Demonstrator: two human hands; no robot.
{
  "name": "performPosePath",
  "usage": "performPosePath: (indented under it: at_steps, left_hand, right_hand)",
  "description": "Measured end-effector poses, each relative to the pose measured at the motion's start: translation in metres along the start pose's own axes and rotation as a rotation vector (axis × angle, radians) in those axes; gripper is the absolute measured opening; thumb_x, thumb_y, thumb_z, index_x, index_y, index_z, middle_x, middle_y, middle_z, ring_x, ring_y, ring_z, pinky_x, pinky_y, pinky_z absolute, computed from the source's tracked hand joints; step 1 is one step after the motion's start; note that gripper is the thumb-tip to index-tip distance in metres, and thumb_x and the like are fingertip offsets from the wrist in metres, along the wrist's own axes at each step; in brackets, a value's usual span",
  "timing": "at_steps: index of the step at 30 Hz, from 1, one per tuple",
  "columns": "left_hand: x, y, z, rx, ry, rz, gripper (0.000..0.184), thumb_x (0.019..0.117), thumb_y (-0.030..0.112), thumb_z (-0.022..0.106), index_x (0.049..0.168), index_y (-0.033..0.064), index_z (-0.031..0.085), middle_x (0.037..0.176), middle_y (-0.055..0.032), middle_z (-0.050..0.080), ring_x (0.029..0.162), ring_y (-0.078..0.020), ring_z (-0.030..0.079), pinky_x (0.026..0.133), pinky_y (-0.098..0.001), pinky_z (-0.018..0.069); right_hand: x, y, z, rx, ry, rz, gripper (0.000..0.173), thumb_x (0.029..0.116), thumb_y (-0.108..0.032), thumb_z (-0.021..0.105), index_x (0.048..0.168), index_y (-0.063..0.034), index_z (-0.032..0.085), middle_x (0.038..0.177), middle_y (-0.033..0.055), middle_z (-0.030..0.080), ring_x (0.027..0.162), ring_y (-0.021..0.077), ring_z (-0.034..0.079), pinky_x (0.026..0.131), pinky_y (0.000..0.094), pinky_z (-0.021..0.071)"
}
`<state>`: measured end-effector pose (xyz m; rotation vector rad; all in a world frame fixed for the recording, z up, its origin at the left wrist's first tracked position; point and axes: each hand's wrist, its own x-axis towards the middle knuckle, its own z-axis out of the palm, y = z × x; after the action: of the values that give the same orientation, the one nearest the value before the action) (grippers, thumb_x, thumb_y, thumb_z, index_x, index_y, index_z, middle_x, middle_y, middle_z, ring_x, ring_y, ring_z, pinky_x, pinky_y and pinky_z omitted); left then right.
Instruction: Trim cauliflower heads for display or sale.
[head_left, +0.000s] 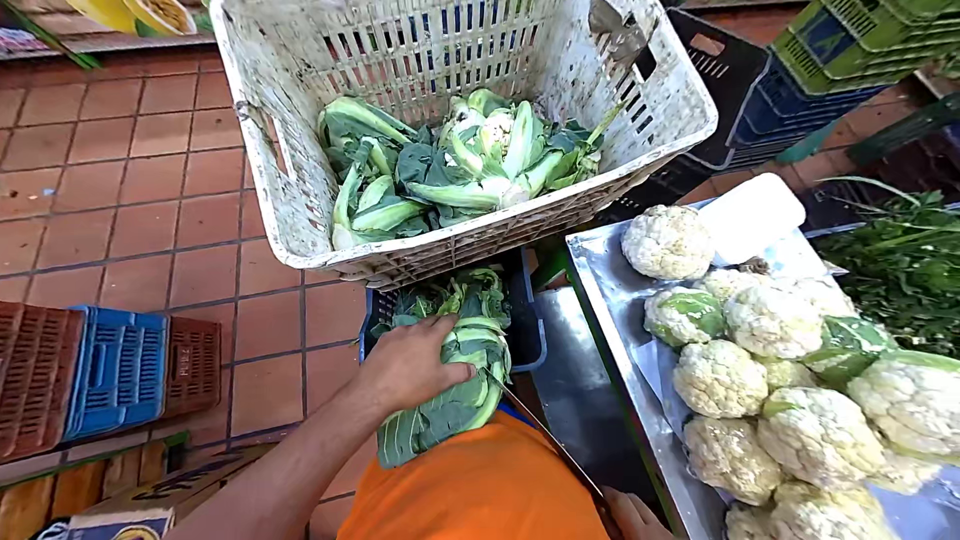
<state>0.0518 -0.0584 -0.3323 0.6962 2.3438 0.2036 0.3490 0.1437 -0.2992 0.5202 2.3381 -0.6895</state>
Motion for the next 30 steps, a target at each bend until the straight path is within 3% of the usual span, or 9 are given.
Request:
performPosePath:
  at_steps: [3, 6, 8, 14, 18, 23, 30]
  left_hand:
    - [-0.001, 0.008, 0.000, 0.010, -0.015, 0.000, 0.083, 0.0844, 0.070, 0.066, 0.152, 0.0235, 0.048, 0.144, -0.0045, 0.059, 0.122, -0.0269, 0.063, 0.098, -0.0555, 0.0520]
    - [0.002, 0.007, 0.000, 0.019, -0.016, -0.017, 0.083, 0.0840, 0.071, 0.064, 0.152, 0.0268, 0.048, 0.144, -0.0032, 0.058, 0.122, -0.0264, 0.063, 0.097, -0.0554, 0.0524]
    - [0.003, 0.005, 0.000, 0.029, -0.017, -0.016, 0.084, 0.0839, 0.073, 0.063, 0.152, 0.0264, 0.047, 0.144, -0.0035, 0.058, 0.121, -0.0266, 0.063, 0.096, -0.0553, 0.0528]
    - [0.005, 0.006, -0.001, 0.030, -0.048, -0.023, 0.084, 0.0852, 0.073, 0.061, 0.153, 0.0257, 0.046, 0.146, -0.0057, 0.057, 0.123, -0.0300, 0.062, 0.098, -0.0563, 0.0519]
    - [0.006, 0.006, -0.001, 0.042, -0.049, -0.021, 0.084, 0.0858, 0.072, 0.060, 0.154, 0.0247, 0.046, 0.146, -0.0056, 0.056, 0.123, -0.0301, 0.062, 0.096, -0.0556, 0.0525]
    - [0.007, 0.003, -0.002, 0.044, -0.085, -0.014, 0.084, 0.0855, 0.075, 0.057, 0.154, 0.0269, 0.045, 0.149, -0.0042, 0.055, 0.123, -0.0300, 0.062, 0.096, -0.0550, 0.0523]
    - [0.013, -0.005, -0.003, 0.019, -0.085, -0.007, 0.086, 0.0857, 0.075, 0.056, 0.155, 0.0261, 0.044, 0.149, -0.0031, 0.055, 0.122, -0.0285, 0.063, 0.097, -0.0540, 0.0518]
  right_hand:
    - [0.005, -0.017, -0.009, -0.042, -0.020, 0.002, 0.042, 0.1082, -0.025, 0.042, 0.144, -0.0057, 0.052, 0.120, 0.0251, 0.065, 0.084, 0.0422, 0.072, 0.069, 0.0574, 0.0588]
    - [0.016, -0.029, -0.014, -0.123, -0.025, -0.047, 0.063, 0.1055, -0.014, 0.045, 0.164, -0.0247, 0.026, 0.119, 0.0263, 0.061, 0.074, 0.0394, 0.070, 0.064, 0.0540, 0.0587]
    - [0.018, -0.035, -0.017, -0.168, -0.059, -0.064, 0.068, 0.1050, -0.013, 0.046, 0.164, -0.0331, 0.021, 0.117, 0.0269, 0.060, 0.073, 0.0394, 0.069, 0.063, 0.0538, 0.0584]
    - [0.021, -0.070, -0.041, -0.236, -0.252, 0.117, 0.073, 0.1069, -0.012, 0.041, 0.164, -0.0430, 0.009, 0.111, 0.0292, 0.061, 0.080, 0.0453, 0.069, 0.067, 0.0585, 0.0573]
    - [0.039, -0.088, -0.043, -0.247, -0.310, 0.193, 0.080, 0.1060, -0.007, 0.040, 0.162, -0.0501, 0.002, 0.114, 0.0296, 0.058, 0.081, 0.0455, 0.069, 0.068, 0.0597, 0.0573]
    - [0.033, -0.098, -0.051, -0.291, -0.319, 0.230, 0.078, 0.1063, -0.010, 0.040, 0.162, -0.0509, 0.004, 0.113, 0.0293, 0.059, 0.079, 0.0445, 0.069, 0.065, 0.0589, 0.0571]
    - [0.071, -0.115, -0.043, -0.321, -0.334, 0.241, 0.079, 0.1068, -0.007, 0.037, 0.161, -0.0515, 0.000, 0.118, 0.0301, 0.057, 0.087, 0.0462, 0.068, 0.070, 0.0600, 0.0566]
